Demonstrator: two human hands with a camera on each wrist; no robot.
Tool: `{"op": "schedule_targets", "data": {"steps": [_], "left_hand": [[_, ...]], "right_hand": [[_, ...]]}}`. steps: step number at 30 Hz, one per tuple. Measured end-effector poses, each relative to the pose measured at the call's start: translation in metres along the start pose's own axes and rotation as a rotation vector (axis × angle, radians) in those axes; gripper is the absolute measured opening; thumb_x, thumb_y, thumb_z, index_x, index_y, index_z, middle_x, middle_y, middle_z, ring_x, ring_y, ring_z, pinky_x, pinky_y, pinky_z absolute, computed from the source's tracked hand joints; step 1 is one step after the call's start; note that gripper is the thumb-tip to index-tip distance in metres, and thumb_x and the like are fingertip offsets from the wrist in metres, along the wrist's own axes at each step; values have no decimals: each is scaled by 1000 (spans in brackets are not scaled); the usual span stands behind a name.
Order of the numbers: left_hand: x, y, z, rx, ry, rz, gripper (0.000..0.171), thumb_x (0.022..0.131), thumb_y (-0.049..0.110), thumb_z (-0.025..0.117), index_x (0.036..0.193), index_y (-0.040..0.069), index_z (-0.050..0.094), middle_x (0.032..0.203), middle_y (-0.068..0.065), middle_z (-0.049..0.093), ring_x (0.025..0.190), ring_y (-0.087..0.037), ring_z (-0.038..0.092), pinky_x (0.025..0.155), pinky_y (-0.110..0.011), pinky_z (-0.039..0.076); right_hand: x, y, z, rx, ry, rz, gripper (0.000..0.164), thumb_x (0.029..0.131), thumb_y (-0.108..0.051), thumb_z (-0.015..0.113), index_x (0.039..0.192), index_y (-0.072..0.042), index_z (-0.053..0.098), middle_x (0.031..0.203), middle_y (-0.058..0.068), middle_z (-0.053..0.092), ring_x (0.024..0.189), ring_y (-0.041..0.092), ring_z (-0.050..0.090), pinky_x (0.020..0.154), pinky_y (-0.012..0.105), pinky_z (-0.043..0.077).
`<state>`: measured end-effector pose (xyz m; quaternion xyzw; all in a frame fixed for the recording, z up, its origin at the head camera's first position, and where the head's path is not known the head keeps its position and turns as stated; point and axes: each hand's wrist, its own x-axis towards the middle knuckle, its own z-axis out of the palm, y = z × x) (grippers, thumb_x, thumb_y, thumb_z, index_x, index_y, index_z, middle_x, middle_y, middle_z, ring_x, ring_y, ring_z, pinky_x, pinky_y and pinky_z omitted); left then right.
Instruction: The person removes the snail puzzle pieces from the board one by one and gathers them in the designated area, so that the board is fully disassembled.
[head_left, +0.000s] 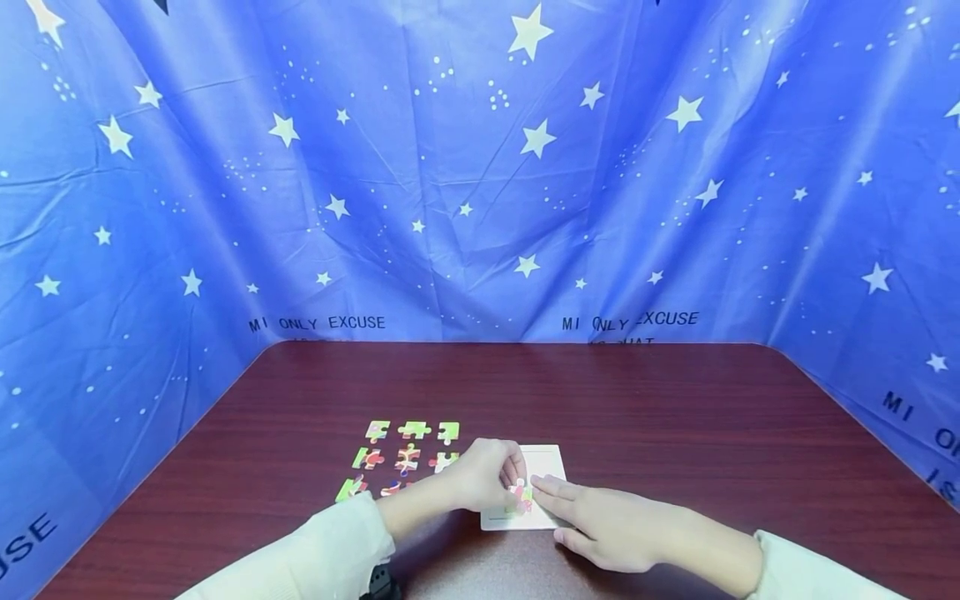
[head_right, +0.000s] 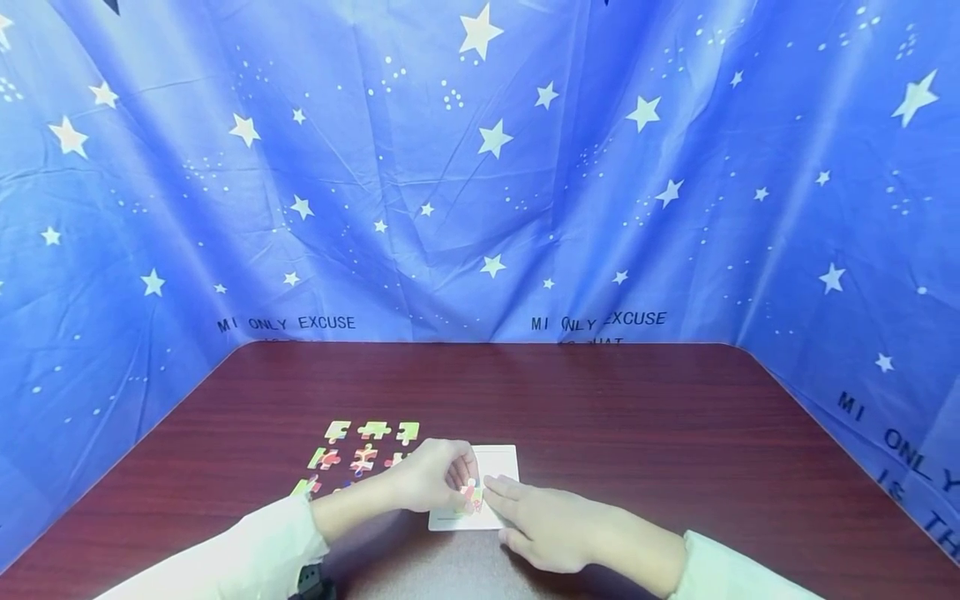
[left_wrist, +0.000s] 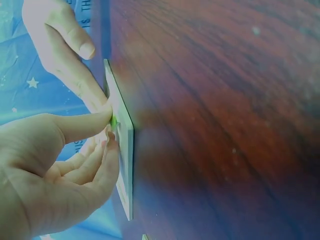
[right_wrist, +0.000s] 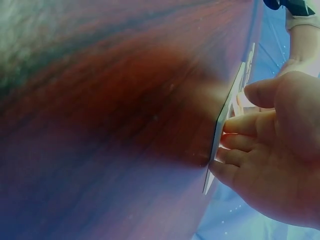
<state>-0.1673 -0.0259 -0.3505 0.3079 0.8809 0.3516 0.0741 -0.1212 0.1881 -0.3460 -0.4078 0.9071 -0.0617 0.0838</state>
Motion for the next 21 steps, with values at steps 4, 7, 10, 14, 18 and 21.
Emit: {"op": "schedule_targets", "data": {"steps": [4,7,10,14,18,21], "left_hand": [[-2,-2,-2,-62,1,-29,24,65,-7,79,79,2,61,68,-7,64,62,-3,54,59,-12,47],[-4,-6,-4,-104,7,-63,21,67,-6,78,78,3,63,68,-5,66,62,-4,56,58,-14,47],[-7,-11,-9,-171,6,-92,19,69,-4,78,80,2,64,71,-8,68,63,-6,58,59,-17,48],[-13,-19,-17,-255,10,-130,19,70,-2,78,84,0,65,74,-11,69,65,-8,61,61,-20,50],[-21,-27,-28,-293,1,-177,20,71,2,78,87,1,66,77,-8,70,68,-9,64,66,-23,51],[-30,-34,-38,-322,-17,-201,21,72,2,77,89,-1,66,78,-10,71,68,-9,64,67,-23,50]], "right_hand": [[0,0,1,-3,3,1,52,102,-35,41,147,-9,39,156,5,35,143,21,36,112,38,38],[0,0,2,-9,4,5,52,102,-35,41,147,-9,39,156,5,36,143,21,37,112,38,39],[0,0,2,-14,8,7,52,102,-37,41,146,-10,39,156,5,36,143,22,37,111,38,39],[-1,1,3,-24,17,3,53,102,-39,38,146,-11,40,156,3,36,142,21,38,111,38,40],[-1,2,3,-35,20,-4,53,103,-41,36,146,-11,40,156,3,37,142,21,38,111,38,40],[-1,2,3,-26,17,-7,53,103,-41,35,147,-11,39,156,4,36,143,22,37,111,39,39]]}}
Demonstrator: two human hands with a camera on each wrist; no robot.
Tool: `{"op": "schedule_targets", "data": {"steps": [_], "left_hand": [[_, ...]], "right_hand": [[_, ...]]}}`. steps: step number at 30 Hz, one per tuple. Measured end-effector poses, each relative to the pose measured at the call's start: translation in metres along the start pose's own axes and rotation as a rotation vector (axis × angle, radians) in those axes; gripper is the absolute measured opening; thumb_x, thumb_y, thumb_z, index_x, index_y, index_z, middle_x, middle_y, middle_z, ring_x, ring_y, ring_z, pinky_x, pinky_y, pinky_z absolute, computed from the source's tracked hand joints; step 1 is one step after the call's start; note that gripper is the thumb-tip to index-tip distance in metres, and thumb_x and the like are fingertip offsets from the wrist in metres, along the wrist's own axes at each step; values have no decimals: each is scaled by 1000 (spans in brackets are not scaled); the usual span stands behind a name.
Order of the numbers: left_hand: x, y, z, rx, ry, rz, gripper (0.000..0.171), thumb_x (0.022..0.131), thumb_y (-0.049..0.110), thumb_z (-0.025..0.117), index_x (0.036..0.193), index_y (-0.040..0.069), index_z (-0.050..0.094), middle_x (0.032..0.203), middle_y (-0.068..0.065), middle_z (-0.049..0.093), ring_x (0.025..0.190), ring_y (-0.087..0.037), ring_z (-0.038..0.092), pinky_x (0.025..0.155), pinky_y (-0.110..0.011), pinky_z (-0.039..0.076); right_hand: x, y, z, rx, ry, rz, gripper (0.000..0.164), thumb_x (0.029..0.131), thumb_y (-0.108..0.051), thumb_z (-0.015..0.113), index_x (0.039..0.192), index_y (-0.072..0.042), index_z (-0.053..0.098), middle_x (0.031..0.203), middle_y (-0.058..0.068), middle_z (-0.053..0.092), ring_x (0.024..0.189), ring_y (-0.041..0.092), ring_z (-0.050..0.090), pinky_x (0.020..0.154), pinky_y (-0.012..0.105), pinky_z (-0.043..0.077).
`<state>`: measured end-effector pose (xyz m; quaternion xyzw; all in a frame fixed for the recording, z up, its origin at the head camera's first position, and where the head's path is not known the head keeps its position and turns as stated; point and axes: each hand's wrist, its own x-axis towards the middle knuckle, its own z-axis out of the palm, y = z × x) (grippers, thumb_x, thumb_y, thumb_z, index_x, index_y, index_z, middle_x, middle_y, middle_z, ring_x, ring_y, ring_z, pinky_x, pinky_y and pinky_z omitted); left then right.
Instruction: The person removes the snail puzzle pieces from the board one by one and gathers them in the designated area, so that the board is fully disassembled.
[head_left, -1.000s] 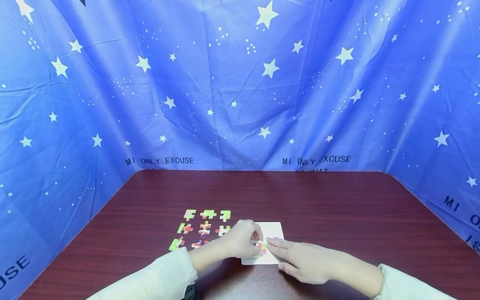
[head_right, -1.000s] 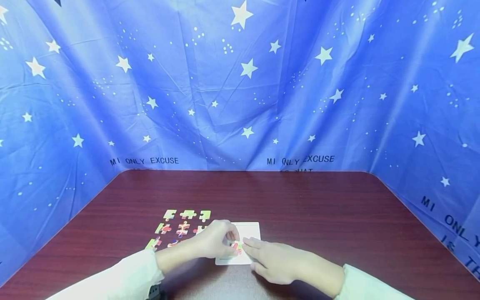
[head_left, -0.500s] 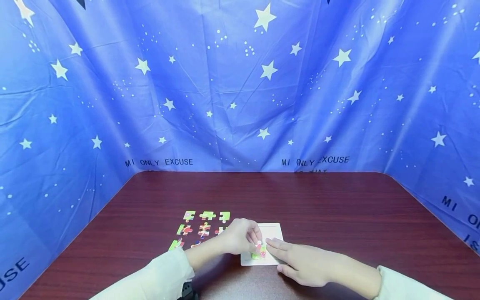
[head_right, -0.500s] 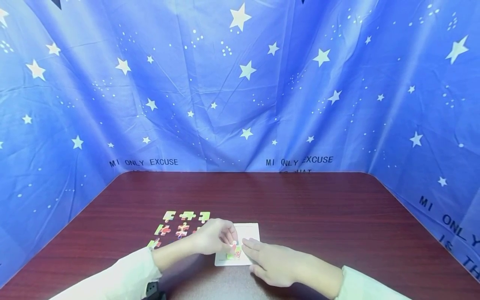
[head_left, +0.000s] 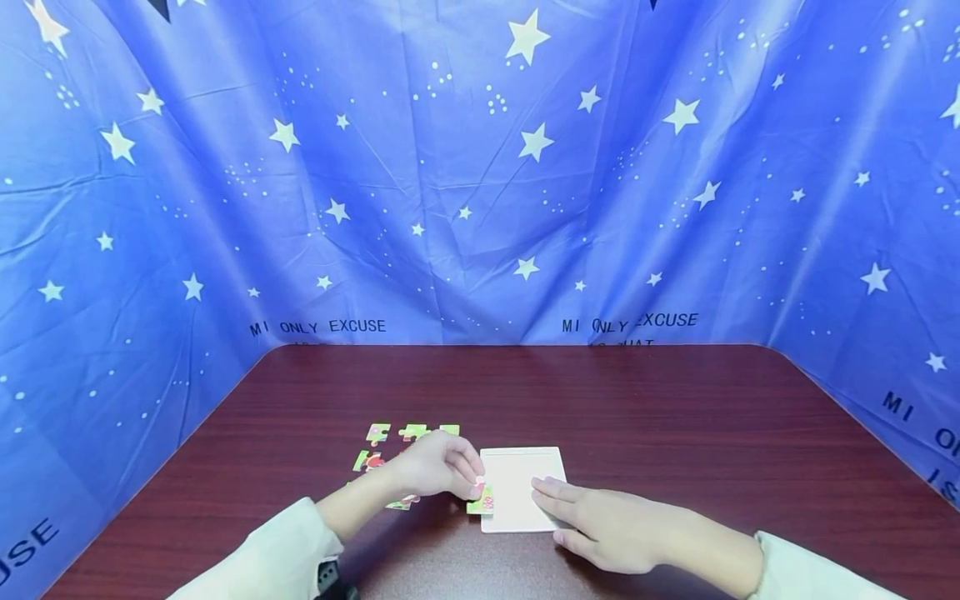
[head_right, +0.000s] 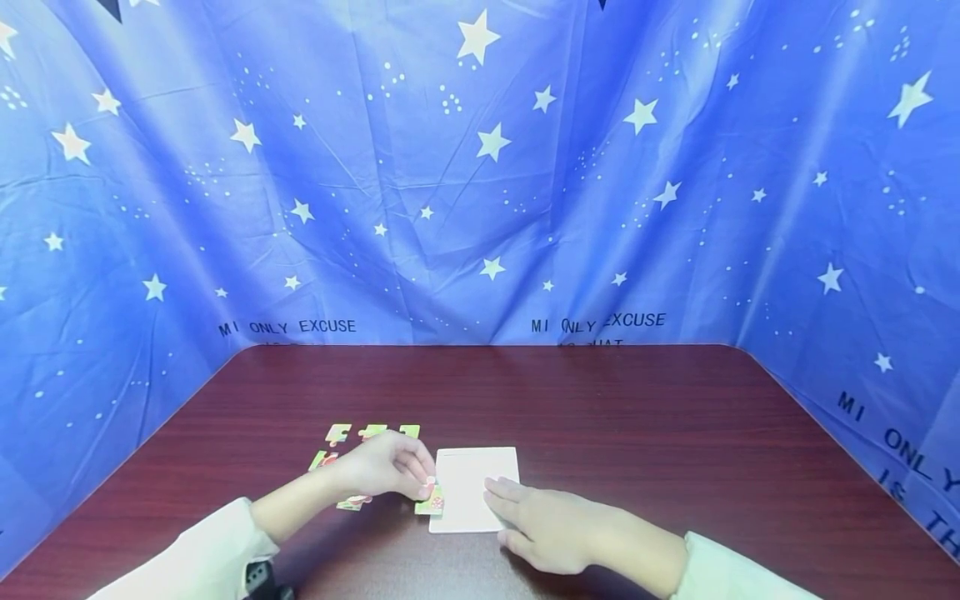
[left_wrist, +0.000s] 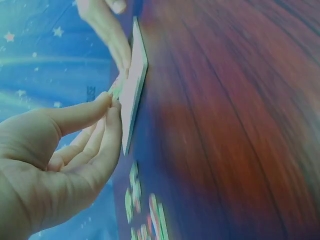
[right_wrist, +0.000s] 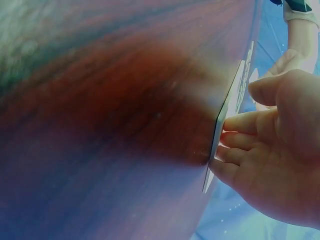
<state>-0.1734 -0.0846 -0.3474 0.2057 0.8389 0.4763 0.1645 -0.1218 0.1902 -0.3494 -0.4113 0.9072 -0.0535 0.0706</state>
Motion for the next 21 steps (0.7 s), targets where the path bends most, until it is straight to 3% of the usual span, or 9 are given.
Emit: {"op": "schedule_targets", "data": {"steps": [8,11,15,18,21], "left_hand": [[-15,-13,-18,26,23,-35,17,71,0,75,85,-1,65,72,-2,68,50,-6,47,43,-17,32],[-18,-16,-19,94,46,-5,15,71,1,76,83,1,66,72,-2,68,53,-5,50,45,-18,38],[-21,-18,-19,222,81,109,18,71,5,80,81,1,66,75,-5,69,66,-5,61,58,-19,50],[-23,-18,-17,284,100,167,20,70,5,81,81,1,65,76,-7,68,68,-4,62,63,-16,51],[-24,-17,-14,332,122,181,19,70,3,80,80,3,65,76,-6,66,68,-5,60,64,-16,50]], "right_hand": [[0,-2,-3,26,-27,30,54,103,-42,36,147,-12,38,157,3,33,144,22,34,113,41,36],[0,-2,-4,26,-28,30,54,103,-41,36,147,-11,38,157,3,34,144,22,35,113,41,36],[0,-3,-5,24,-25,26,53,103,-40,37,147,-11,39,157,4,35,144,22,35,113,41,36],[0,-2,-4,24,-26,27,54,103,-41,37,147,-11,38,157,4,34,144,22,35,113,41,36],[0,-2,-3,23,-28,28,54,103,-42,36,147,-11,38,157,3,34,144,21,34,113,40,36]]}}
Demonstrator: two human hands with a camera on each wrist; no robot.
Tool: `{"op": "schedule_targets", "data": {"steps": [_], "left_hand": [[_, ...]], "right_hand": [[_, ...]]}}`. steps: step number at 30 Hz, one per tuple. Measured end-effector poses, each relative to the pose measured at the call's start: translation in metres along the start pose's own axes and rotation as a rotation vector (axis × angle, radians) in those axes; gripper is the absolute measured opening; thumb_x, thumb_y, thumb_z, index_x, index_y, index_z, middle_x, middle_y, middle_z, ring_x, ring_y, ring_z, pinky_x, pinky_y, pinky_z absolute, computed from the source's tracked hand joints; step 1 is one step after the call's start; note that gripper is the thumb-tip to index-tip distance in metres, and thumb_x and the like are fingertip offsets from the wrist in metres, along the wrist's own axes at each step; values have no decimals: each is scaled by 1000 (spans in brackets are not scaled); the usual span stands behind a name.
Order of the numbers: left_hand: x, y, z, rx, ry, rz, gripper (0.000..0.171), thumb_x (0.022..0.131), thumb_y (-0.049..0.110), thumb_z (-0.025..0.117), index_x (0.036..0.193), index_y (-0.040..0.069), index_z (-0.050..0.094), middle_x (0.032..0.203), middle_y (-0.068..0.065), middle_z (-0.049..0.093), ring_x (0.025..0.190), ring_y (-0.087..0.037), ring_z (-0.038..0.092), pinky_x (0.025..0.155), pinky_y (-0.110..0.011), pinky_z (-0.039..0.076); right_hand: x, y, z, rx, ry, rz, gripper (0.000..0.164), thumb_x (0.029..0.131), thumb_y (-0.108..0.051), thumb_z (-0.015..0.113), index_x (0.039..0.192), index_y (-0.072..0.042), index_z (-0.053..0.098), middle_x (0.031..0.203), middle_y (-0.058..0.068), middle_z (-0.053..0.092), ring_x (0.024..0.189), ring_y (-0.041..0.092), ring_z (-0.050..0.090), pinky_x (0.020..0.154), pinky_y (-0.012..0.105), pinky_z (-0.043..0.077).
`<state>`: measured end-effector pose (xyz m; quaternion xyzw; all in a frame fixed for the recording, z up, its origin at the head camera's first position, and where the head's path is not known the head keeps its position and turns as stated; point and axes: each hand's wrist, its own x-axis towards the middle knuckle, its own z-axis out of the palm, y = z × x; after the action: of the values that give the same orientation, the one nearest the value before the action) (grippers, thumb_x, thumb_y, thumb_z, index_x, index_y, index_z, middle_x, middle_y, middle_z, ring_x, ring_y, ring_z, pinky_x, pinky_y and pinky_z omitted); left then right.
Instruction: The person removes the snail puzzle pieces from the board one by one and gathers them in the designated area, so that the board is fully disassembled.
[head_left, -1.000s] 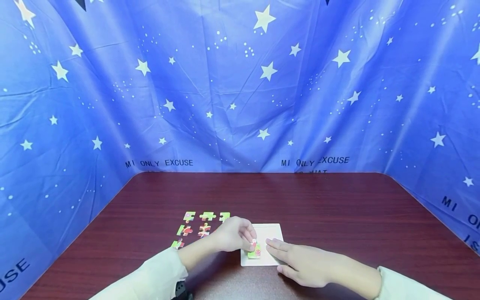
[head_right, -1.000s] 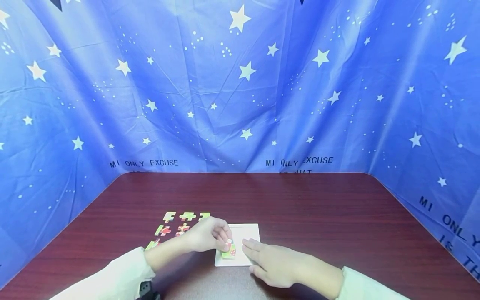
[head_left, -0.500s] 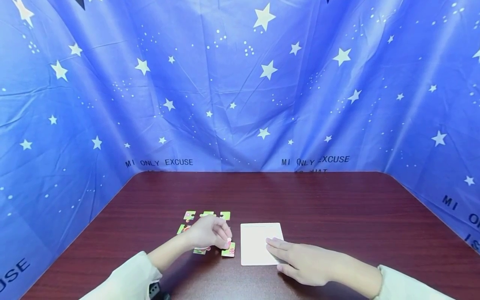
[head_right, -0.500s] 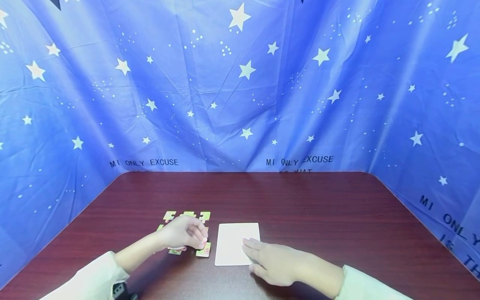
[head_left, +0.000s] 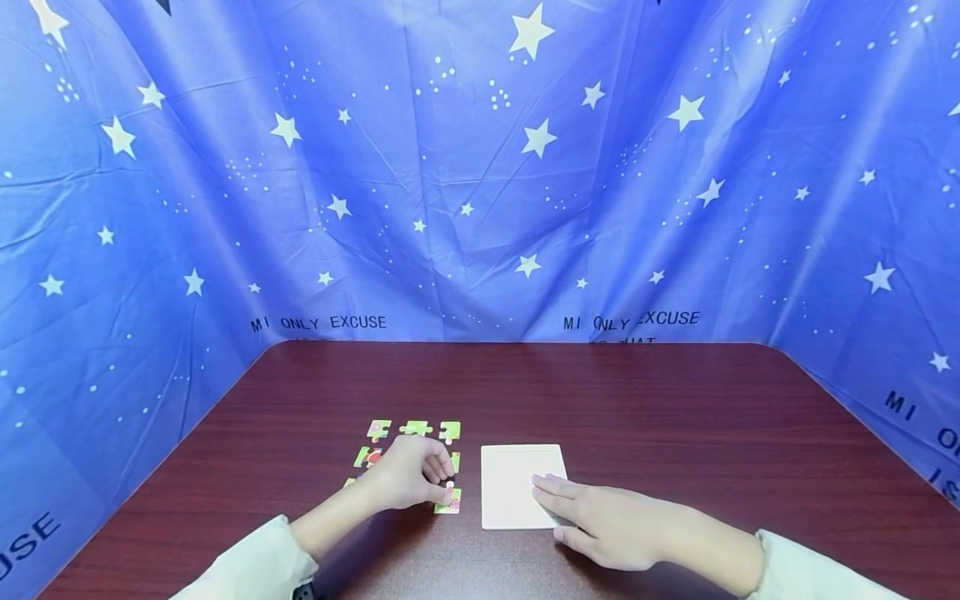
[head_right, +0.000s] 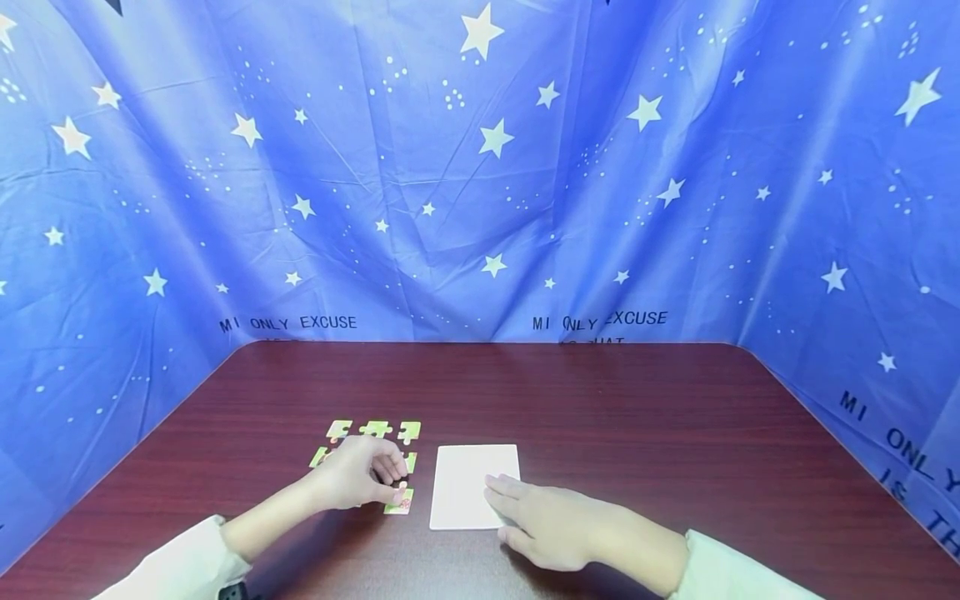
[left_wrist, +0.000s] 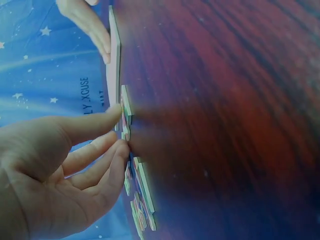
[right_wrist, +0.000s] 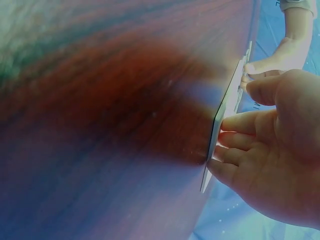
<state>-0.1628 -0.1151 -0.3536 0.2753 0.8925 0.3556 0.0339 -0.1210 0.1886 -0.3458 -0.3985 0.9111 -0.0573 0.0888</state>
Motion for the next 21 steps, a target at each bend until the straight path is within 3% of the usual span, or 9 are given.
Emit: {"op": "schedule_targets", "data": {"steps": [13,17,21], "left_hand": [[-1,2,0,73,20,5,15,72,-3,76,79,3,64,76,-5,67,69,-9,60,64,-18,49],[0,3,-5,88,23,-25,16,73,1,77,82,4,65,78,-4,67,71,-10,61,62,-19,50],[2,4,-15,133,75,-25,13,75,5,76,85,5,67,78,-2,68,72,-9,63,62,-19,50]], "right_hand": [[0,1,2,2,7,-5,54,103,-42,36,147,-11,38,157,3,34,144,22,34,113,40,37],[0,0,2,10,12,2,55,102,-42,36,147,-11,38,157,3,34,144,22,34,113,41,37],[0,-1,0,21,22,3,56,102,-43,36,147,-11,38,157,5,33,144,23,34,112,42,37]]}}
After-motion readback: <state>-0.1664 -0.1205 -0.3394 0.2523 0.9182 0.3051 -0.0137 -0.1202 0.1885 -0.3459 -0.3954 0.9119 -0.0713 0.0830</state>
